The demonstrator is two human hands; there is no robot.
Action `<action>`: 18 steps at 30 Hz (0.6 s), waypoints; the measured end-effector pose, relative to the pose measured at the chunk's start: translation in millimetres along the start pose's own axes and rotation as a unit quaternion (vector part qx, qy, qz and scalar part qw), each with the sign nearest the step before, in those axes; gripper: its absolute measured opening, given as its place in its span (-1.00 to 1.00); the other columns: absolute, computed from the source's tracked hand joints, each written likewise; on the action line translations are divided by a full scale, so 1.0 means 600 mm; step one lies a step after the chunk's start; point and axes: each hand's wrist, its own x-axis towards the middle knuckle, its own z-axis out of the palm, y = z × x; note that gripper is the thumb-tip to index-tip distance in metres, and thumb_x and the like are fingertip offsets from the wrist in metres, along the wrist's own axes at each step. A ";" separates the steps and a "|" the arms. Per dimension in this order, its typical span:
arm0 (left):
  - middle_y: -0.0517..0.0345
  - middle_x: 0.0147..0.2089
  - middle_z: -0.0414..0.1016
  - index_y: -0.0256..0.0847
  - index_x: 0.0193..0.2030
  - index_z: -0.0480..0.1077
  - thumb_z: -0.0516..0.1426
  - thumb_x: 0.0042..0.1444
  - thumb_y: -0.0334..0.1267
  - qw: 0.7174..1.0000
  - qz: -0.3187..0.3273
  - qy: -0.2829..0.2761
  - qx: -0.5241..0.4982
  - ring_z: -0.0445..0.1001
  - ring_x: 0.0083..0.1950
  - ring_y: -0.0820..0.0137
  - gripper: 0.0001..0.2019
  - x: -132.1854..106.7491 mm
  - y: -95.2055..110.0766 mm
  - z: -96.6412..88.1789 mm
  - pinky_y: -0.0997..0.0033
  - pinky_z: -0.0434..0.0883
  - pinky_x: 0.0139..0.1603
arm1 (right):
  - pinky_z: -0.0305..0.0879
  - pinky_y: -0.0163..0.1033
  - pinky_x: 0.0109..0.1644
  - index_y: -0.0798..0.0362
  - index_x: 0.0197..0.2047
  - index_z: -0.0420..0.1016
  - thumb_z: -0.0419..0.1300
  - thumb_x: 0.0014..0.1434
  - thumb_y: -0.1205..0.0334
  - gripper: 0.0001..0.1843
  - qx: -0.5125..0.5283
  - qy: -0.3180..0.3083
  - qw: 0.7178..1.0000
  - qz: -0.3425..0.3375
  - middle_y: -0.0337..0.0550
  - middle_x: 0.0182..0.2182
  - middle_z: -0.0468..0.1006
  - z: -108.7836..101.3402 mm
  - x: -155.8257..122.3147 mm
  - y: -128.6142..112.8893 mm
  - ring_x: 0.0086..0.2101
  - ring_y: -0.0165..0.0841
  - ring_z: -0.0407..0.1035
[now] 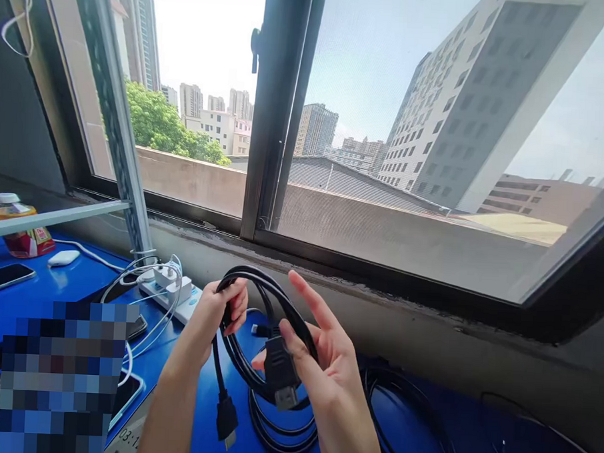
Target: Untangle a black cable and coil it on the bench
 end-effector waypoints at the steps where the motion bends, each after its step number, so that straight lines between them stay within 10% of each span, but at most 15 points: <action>1: 0.36 -0.77 0.03 -0.17 -0.73 0.05 0.16 -0.25 0.06 0.999 -0.021 -0.039 0.000 0.07 -0.78 0.62 -0.57 0.002 -0.002 0.000 0.59 -0.08 -0.76 | 0.31 -0.38 -0.55 -0.06 0.26 0.33 0.27 0.11 -0.16 -0.29 0.014 -0.027 1.000 0.002 -0.28 -0.68 0.39 -0.002 -0.005 -0.002 -0.63 -0.42 0.32; 6: 0.40 -0.76 -0.02 -0.18 -0.71 0.07 0.20 -0.24 0.02 0.989 -0.082 -0.119 0.021 -0.09 -0.78 0.71 -0.58 0.001 -0.004 -0.009 0.63 -0.15 -0.79 | 0.44 -0.34 -0.47 -0.18 0.34 0.16 0.21 0.21 -0.04 -0.33 -0.103 -0.041 0.993 -0.043 -0.15 -0.28 0.56 -0.002 -0.007 0.005 -0.47 -0.39 0.47; 11: 0.40 -0.77 -0.06 -0.20 -0.73 0.05 0.16 -0.15 -0.06 0.993 -0.099 -0.060 0.036 -0.16 -0.78 0.73 -0.60 0.001 0.007 -0.037 0.65 -0.24 -0.78 | 0.52 -0.21 -0.21 -0.18 0.24 0.33 0.34 0.08 -0.04 -0.34 -0.202 0.040 0.965 -0.164 -0.06 0.01 0.51 -0.007 0.007 0.010 -0.33 -0.31 0.54; 15: 0.36 -0.78 -0.03 -0.21 -0.72 0.03 0.06 0.06 -0.22 0.986 -0.140 -0.012 0.090 -0.14 -0.79 0.69 -0.61 0.005 0.008 -0.045 0.64 -0.21 -0.77 | 0.48 -0.14 -0.09 -0.17 0.22 0.36 0.20 0.15 -0.20 -0.38 -0.182 -0.087 0.970 -0.139 -0.03 0.14 0.41 -0.015 0.003 0.001 -0.22 -0.24 0.53; 18: 0.34 -0.80 -0.01 -0.19 -0.72 0.01 -0.02 0.14 -0.31 0.969 -0.178 -0.008 0.169 -0.06 -0.81 0.64 -0.59 0.009 -0.002 -0.043 0.59 -0.14 -0.76 | 0.46 -0.12 -0.07 -0.15 0.20 0.40 0.17 0.14 -0.21 -0.39 -0.285 -0.045 0.954 -0.078 -0.07 0.11 0.44 -0.016 0.008 0.008 -0.18 -0.22 0.51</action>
